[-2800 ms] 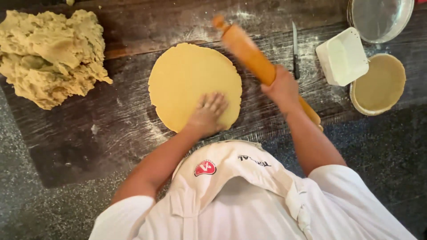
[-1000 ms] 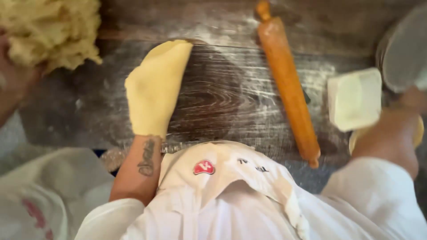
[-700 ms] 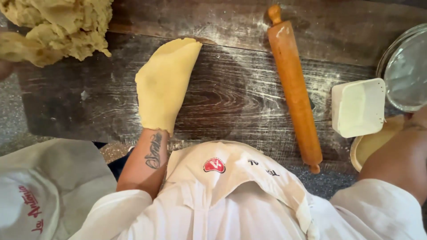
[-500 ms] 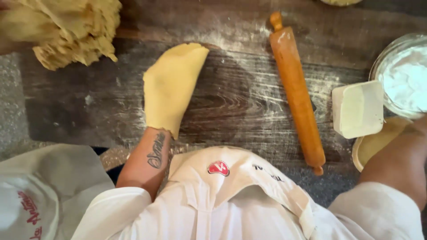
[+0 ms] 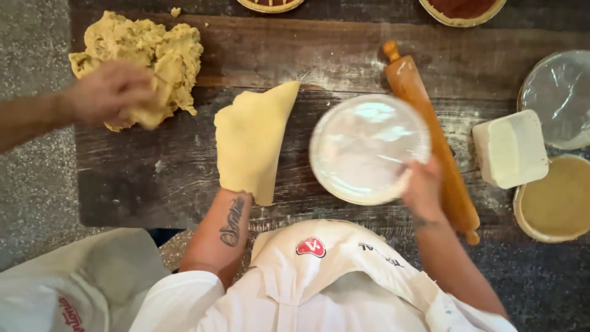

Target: Rolling out dough and fitting it into pie tins to prepare pies for baking

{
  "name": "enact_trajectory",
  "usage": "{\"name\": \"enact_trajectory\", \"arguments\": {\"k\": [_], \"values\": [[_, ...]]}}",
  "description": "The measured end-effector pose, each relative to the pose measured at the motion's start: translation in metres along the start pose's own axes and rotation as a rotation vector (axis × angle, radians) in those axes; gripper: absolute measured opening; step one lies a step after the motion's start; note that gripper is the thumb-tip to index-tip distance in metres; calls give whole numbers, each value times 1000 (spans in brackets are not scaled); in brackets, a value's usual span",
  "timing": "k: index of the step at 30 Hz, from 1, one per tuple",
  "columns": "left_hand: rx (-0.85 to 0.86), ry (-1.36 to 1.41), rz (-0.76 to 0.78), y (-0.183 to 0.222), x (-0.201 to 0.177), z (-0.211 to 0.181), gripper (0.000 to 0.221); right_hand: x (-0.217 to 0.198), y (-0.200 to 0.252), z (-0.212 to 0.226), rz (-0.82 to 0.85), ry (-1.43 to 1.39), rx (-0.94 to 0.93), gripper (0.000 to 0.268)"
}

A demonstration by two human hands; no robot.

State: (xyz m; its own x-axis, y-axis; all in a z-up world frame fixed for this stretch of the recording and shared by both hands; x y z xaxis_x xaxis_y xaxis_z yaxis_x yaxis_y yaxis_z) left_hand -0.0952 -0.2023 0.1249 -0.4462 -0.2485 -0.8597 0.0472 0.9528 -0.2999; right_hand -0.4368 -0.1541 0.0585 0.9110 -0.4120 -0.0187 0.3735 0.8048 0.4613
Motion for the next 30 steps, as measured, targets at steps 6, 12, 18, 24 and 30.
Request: {"name": "enact_trajectory", "arguments": {"k": [6,12,18,24,30], "values": [[-27,323,113,25,33,33,39,45,-29,-89,-105,353,-158,48],[-74,655,212,41,83,41,64,86,-13,-87,-26,286,-102,57],[-133,985,303,44,149,-24,90,105,-44,-120,317,-324,473,73],[-642,-92,569,59,164,93,54,63,-88,-139,398,-553,682,89],[-463,138,117,63,155,153,44,26,-122,-180,268,-98,278,20]]}}
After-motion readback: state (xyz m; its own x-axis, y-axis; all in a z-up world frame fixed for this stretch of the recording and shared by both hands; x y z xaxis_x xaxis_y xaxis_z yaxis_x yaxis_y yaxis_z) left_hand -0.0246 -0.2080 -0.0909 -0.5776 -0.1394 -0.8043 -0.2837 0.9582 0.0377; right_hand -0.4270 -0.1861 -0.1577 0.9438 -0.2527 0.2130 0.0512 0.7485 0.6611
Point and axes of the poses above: each hand's wrist, its own y-axis away from the middle knuckle, its own x-axis out of the palm, z = x × y, the point moved 6 cm from there along -y, towards the middle knuckle, and after that the axes turned 6 degrees about -y, right-handed, at the moved point
